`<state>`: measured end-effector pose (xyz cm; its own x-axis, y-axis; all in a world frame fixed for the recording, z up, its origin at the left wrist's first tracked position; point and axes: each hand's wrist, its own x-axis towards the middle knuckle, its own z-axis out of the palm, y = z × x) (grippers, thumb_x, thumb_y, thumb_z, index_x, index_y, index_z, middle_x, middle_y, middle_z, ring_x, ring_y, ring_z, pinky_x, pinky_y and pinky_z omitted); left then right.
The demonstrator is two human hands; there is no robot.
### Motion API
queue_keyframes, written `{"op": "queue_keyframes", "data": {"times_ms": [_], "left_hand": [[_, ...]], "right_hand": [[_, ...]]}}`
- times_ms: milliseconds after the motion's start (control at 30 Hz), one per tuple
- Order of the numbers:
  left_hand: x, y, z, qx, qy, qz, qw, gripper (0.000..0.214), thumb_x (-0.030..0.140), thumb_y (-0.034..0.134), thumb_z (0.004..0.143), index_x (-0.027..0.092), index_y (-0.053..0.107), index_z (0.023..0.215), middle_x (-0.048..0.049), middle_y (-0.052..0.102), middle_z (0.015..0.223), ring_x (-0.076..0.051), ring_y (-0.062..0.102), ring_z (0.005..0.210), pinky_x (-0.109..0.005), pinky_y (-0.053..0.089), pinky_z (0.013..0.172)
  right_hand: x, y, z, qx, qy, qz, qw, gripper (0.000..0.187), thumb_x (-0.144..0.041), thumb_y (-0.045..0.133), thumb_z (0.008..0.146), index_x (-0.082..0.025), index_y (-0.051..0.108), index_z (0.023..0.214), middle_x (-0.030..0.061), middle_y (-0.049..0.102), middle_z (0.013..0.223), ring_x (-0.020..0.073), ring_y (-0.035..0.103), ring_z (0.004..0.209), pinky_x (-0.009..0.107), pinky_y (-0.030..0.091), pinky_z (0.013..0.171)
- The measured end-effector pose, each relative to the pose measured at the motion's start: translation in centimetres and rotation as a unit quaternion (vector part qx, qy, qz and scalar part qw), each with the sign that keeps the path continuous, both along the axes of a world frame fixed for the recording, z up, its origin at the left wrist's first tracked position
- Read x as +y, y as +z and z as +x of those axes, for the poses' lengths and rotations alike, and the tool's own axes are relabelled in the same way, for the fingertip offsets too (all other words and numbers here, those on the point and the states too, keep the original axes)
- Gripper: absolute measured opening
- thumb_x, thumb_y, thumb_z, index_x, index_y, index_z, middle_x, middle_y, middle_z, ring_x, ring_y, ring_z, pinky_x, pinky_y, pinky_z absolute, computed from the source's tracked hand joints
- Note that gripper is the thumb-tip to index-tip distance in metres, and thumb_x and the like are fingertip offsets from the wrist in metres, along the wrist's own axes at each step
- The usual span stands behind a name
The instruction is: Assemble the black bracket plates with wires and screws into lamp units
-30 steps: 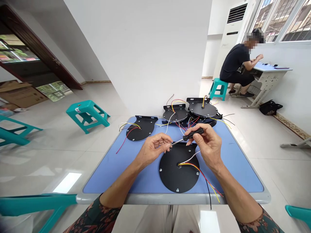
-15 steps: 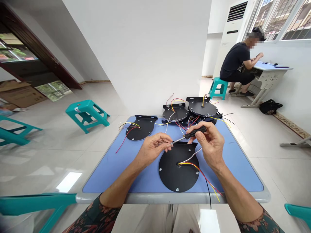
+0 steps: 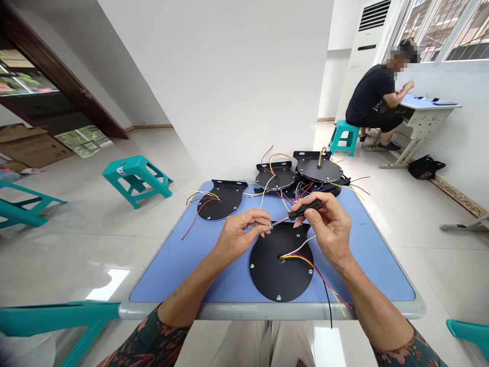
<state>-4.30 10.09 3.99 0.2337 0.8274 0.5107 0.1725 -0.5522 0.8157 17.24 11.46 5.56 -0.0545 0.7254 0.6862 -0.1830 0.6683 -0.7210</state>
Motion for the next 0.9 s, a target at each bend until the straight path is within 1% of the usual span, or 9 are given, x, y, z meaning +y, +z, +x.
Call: {"op": "queue_keyframes", "data": {"times_ms": [167, 367, 533, 633, 733, 800, 900], "left_hand": [[0.0, -0.4, -0.1, 0.07, 0.032, 0.049, 0.996, 0.018, 0.009, 0.059, 0.09, 0.018, 0.07, 0.101, 0.0001, 0.075, 0.078, -0.011, 0.071, 0.067, -0.022, 0.059, 0.068], [0.4, -0.1, -0.8, 0.146, 0.062, 0.065, 0.985, 0.016, 0.007, 0.063, 0.09, 0.02, 0.071, 0.094, 0.0013, 0.078, 0.085, -0.013, 0.074, 0.076, -0.023, 0.058, 0.079], [0.8, -0.3, -1.1, 0.242, 0.061, 0.073, 0.966, 0.014, 0.008, 0.067, 0.089, 0.02, 0.074, 0.091, 0.0005, 0.077, 0.082, -0.014, 0.071, 0.076, -0.024, 0.054, 0.075], [0.9, -0.5, -1.1, 0.293, 0.078, 0.088, 0.949, 0.012, 0.01, 0.069, 0.089, 0.02, 0.076, 0.091, -0.0011, 0.074, 0.079, -0.016, 0.068, 0.077, -0.027, 0.053, 0.074], [0.9, -0.5, -1.0, 0.305, 0.076, 0.111, 0.943, 0.009, 0.01, 0.071, 0.088, 0.019, 0.074, 0.088, -0.0022, 0.074, 0.081, -0.018, 0.066, 0.081, -0.029, 0.052, 0.077], [0.9, -0.5, -1.0, 0.296, 0.066, 0.123, 0.945, 0.009, 0.009, 0.071, 0.088, 0.018, 0.073, 0.087, -0.0026, 0.074, 0.083, -0.018, 0.065, 0.082, -0.03, 0.052, 0.08], [0.9, -0.6, -0.9, 0.29, 0.056, 0.121, 0.948, 0.011, 0.008, 0.069, 0.088, 0.018, 0.071, 0.088, -0.0025, 0.074, 0.083, -0.018, 0.065, 0.081, -0.031, 0.052, 0.08]], "right_hand": [[-0.1, 0.0, -0.1, -0.026, 0.01, 0.002, 1.0, 0.011, -0.026, 0.067, 0.096, -0.022, 0.066, 0.106, 0.0036, 0.075, 0.093, 0.0153, 0.072, 0.067, 0.03, 0.062, 0.058], [-0.4, 0.0, -0.5, -0.065, 0.001, 0.019, 0.998, 0.009, -0.023, 0.066, 0.096, -0.022, 0.065, 0.105, 0.003, 0.075, 0.094, 0.0153, 0.073, 0.065, 0.031, 0.063, 0.06], [-0.3, -0.5, -0.7, -0.106, -0.013, 0.04, 0.993, 0.011, -0.02, 0.064, 0.096, -0.022, 0.065, 0.107, 0.0029, 0.074, 0.095, 0.0146, 0.073, 0.065, 0.03, 0.062, 0.061], [-0.3, -0.6, -0.9, -0.123, -0.02, 0.039, 0.991, 0.01, -0.02, 0.064, 0.096, -0.023, 0.065, 0.106, 0.0027, 0.074, 0.094, 0.0144, 0.073, 0.064, 0.029, 0.062, 0.06], [-0.4, -0.6, -1.0, -0.139, -0.026, 0.046, 0.989, 0.008, -0.02, 0.064, 0.096, -0.023, 0.065, 0.103, 0.0024, 0.074, 0.092, 0.0141, 0.072, 0.062, 0.029, 0.061, 0.06], [-0.5, -0.4, -1.1, -0.15, -0.031, 0.053, 0.987, 0.009, -0.02, 0.063, 0.096, -0.023, 0.065, 0.104, 0.0023, 0.074, 0.093, 0.0139, 0.072, 0.062, 0.028, 0.06, 0.06], [-0.6, -0.3, -1.2, -0.168, -0.039, 0.065, 0.983, 0.009, -0.019, 0.063, 0.096, -0.023, 0.065, 0.104, 0.0021, 0.074, 0.093, 0.0135, 0.072, 0.061, 0.027, 0.059, 0.059]]}}
